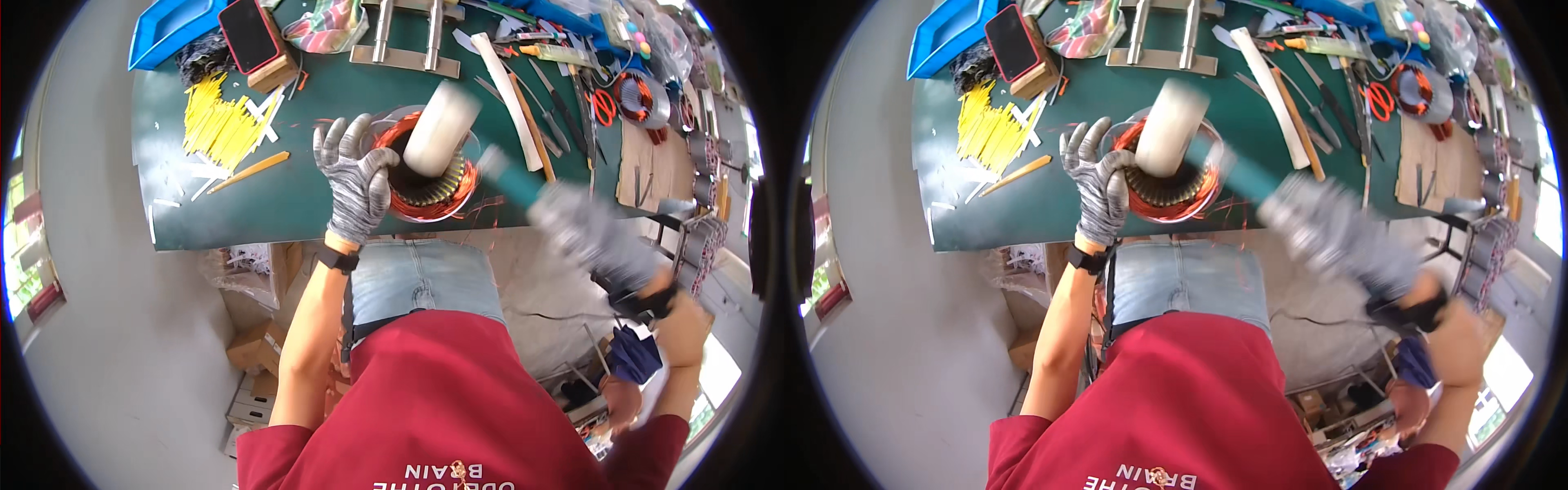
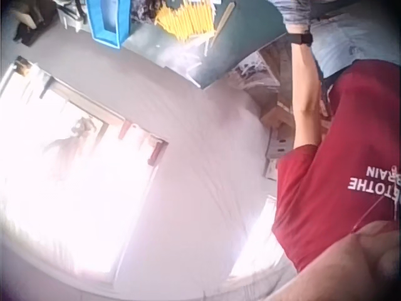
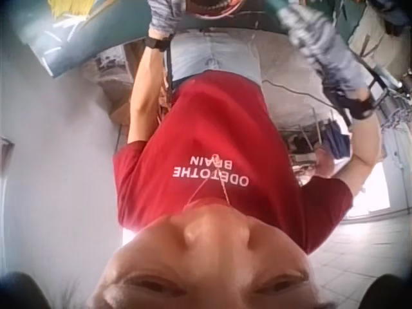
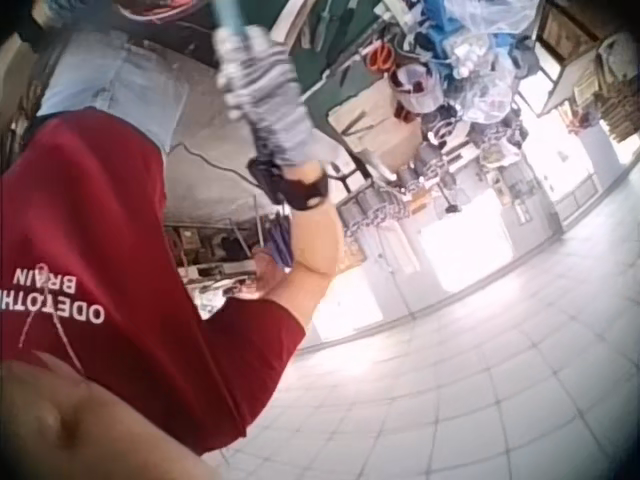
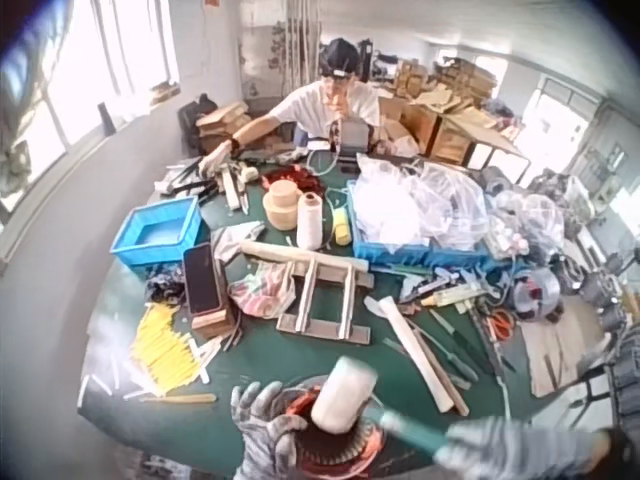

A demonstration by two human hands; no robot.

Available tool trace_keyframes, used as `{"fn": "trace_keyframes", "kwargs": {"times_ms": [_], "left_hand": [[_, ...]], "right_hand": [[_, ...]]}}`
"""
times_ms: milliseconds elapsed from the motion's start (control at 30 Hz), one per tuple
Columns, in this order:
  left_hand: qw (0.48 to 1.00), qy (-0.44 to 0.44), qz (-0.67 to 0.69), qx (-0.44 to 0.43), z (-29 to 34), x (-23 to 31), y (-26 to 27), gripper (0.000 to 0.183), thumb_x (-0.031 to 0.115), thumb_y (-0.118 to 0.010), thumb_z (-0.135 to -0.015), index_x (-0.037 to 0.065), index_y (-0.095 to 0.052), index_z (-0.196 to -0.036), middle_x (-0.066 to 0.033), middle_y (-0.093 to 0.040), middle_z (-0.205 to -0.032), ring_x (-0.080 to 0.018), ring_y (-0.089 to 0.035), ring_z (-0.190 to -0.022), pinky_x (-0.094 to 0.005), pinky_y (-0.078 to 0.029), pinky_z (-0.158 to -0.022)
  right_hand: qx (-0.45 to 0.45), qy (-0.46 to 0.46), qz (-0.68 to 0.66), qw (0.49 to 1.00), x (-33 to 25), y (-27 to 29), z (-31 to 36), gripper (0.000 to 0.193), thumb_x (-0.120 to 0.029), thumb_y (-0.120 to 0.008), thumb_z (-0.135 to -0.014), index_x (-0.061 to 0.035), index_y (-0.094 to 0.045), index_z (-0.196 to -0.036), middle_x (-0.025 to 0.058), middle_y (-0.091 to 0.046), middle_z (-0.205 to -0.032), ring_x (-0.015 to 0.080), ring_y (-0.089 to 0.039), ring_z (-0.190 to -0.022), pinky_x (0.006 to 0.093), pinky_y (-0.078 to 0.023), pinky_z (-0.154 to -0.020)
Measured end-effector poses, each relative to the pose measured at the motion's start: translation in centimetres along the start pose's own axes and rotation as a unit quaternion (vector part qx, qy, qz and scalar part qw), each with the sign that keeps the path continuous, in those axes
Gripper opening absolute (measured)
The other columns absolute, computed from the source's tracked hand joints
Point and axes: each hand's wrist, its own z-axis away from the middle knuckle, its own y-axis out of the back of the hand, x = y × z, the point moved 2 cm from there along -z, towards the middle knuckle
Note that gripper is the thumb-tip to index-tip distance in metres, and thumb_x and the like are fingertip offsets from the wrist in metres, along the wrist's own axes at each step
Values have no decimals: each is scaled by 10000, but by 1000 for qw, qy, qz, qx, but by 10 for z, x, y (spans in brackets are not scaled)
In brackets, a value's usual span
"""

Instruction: The person is assembling a motor stator, using a hammer and a wedge to shape the copper windings.

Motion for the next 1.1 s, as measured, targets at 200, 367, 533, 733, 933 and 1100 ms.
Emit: {"fn": "trace_keyframes", "kwargs": {"times_ms": [200,367,533,733,933,1100], "left_hand": [[990,78,92,70,6,21,-27,165,208,-459,-702,142,-583,-789,-160,-474,-1255,-356,-329,-1218,-520,-120,-1071],[994,-66,82,28,-18,11,-26,181,246,-456,-724,144,-580,-808,-149,-493,-1230,-361,-360,-1175,-521,-165,-1049],[999,41,17,13,11,14,-12,231,248,-403,-778,149,-610,-805,-126,-498,-1233,-319,-340,-1217,-456,-157,-1073],[994,-50,98,24,-15,9,-34,189,244,-425,-733,126,-567,-776,-144,-499,-1214,-349,-379,-1172,-509,-175,-1050],[991,67,114,9,-2,17,-17,163,129,-478,-710,122,-592,-826,-159,-500,-1209,-363,-400,-1145,-523,-171,-1033],[988,25,139,63,-9,33,-25,155,129,-439,-722,91,-550,-824,-198,-484,-1245,-380,-399,-1169,-523,-129,-1066]], "right_hand": [[315,130,-301,891,45,115,55,297,-162,-396,-940,-9,-417,-1193,22,-507,-912,100,-505,-807,218,-449,-693],[459,-54,213,861,107,-37,6,397,-292,-457,-925,-79,-468,-1259,96,-550,-1193,158,-562,-1024,233,-476,-786],[284,151,-169,932,3,110,17,298,-168,-417,-953,-11,-488,-1197,-2,-480,-885,71,-472,-726,182,-411,-620],[262,-28,-54,963,11,14,30,365,-199,-427,-928,-33,-460,-1251,27,-537,-992,70,-512,-803,193,-436,-672],[202,98,-157,962,11,122,49,289,-247,-437,-949,-39,-486,-1144,-1,-531,-896,46,-519,-753,161,-433,-607],[432,93,-213,871,91,62,39,569,-300,-402,-949,5,-230,-1397,161,-334,-1398,184,-354,-1260,295,-270,-1068]]}}
